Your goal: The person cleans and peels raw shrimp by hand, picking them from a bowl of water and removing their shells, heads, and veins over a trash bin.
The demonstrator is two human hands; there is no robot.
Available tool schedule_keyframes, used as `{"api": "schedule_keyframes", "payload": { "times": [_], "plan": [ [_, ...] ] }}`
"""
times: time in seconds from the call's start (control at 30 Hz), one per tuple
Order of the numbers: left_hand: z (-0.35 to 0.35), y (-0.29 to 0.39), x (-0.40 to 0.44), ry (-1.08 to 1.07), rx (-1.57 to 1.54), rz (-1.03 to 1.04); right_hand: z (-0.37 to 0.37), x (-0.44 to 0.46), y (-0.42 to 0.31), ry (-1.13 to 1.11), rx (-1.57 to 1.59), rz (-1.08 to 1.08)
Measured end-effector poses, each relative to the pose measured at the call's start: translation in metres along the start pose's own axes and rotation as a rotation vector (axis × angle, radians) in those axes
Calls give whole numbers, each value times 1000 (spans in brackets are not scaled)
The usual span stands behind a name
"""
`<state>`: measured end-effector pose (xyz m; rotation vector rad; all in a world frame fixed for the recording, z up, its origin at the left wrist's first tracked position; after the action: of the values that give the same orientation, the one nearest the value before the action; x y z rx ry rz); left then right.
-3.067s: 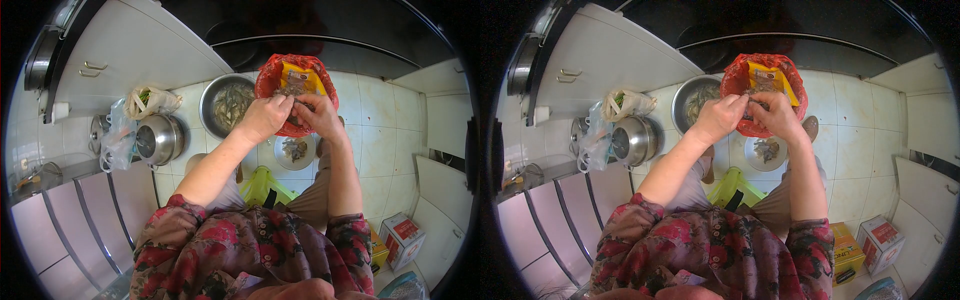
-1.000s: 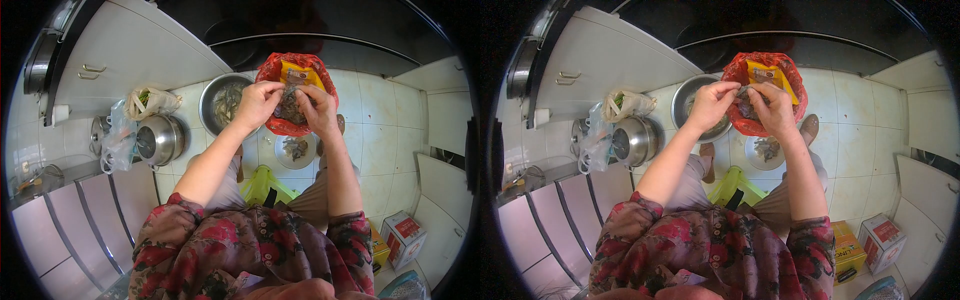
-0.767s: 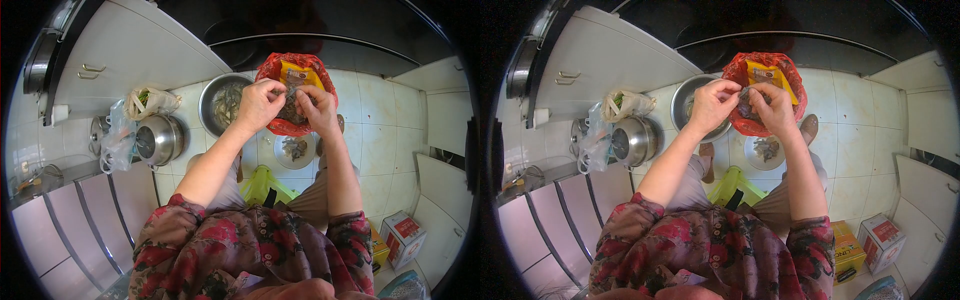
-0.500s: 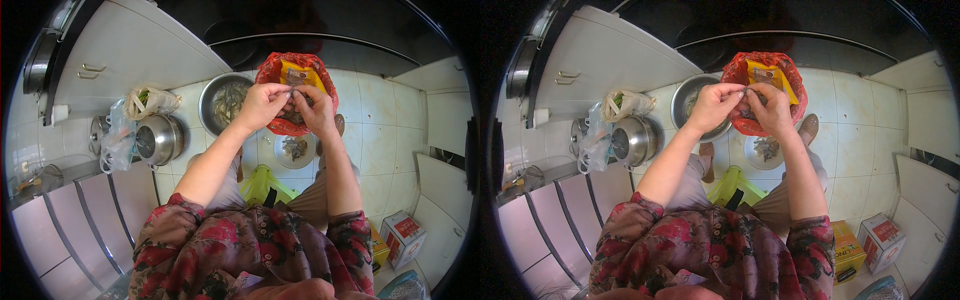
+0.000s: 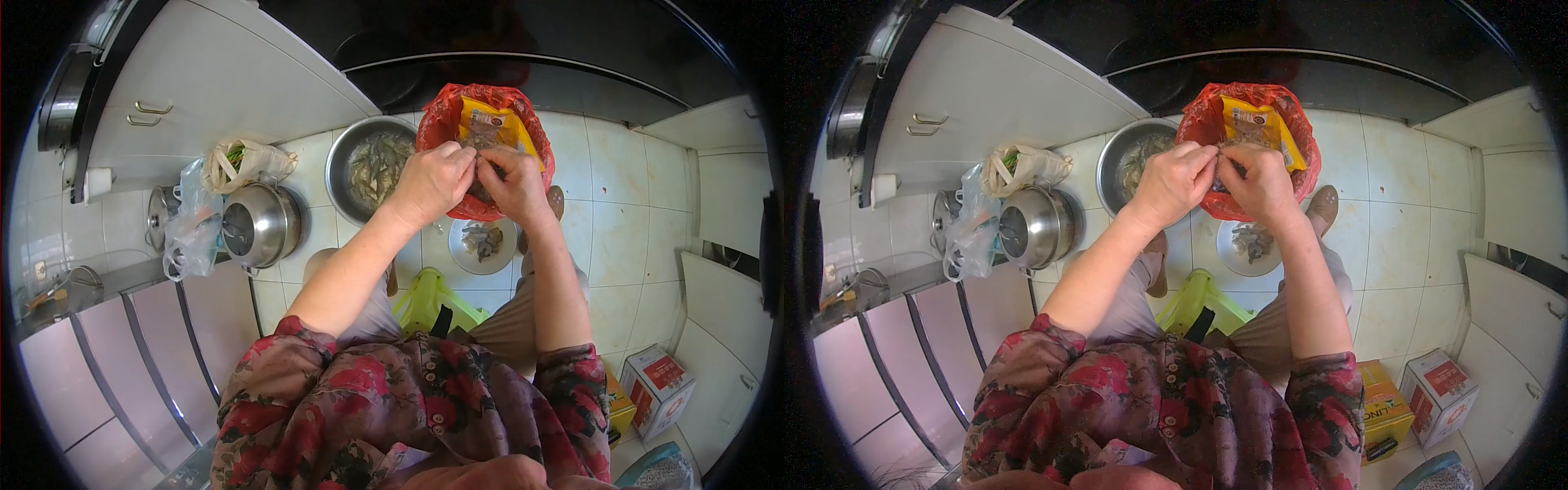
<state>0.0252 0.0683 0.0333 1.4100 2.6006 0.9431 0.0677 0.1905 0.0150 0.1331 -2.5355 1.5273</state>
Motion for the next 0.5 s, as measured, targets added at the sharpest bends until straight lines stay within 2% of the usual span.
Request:
{"api": "schedule_keyframes", "payload": {
  "times": [0.2,0.3,0.33,0.37,0.4,0.5],
  "plan": [
    [2,0,1,-44,33,-37,2,-2,1,-40,10,30],
    [-2,-1,4,12,-86,-7,1,-3,5,-41,123,21],
    [-3,-6,5,10,-216,-52,-1,-4,4,-40,123,23],
    [-3,-10,5,7,-346,-98,-1,-5,8,-75,221,128],
    [-5,-9,6,7,-346,-97,0,-7,12,-111,319,234],
    [-7,-7,7,-74,-281,-62,1,-10,19,-195,448,332]
  ]
}}
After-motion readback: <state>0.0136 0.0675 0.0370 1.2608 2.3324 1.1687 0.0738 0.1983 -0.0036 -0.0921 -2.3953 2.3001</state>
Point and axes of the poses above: each hand's wrist, its own x-axis towards the middle knuckle, its own z-axis out of the palm, y = z × x, the point moved 6 cm from there along x, towards the middle knuckle, and after that the axes turned 10 degrees about -y, right-handed, at the moved point
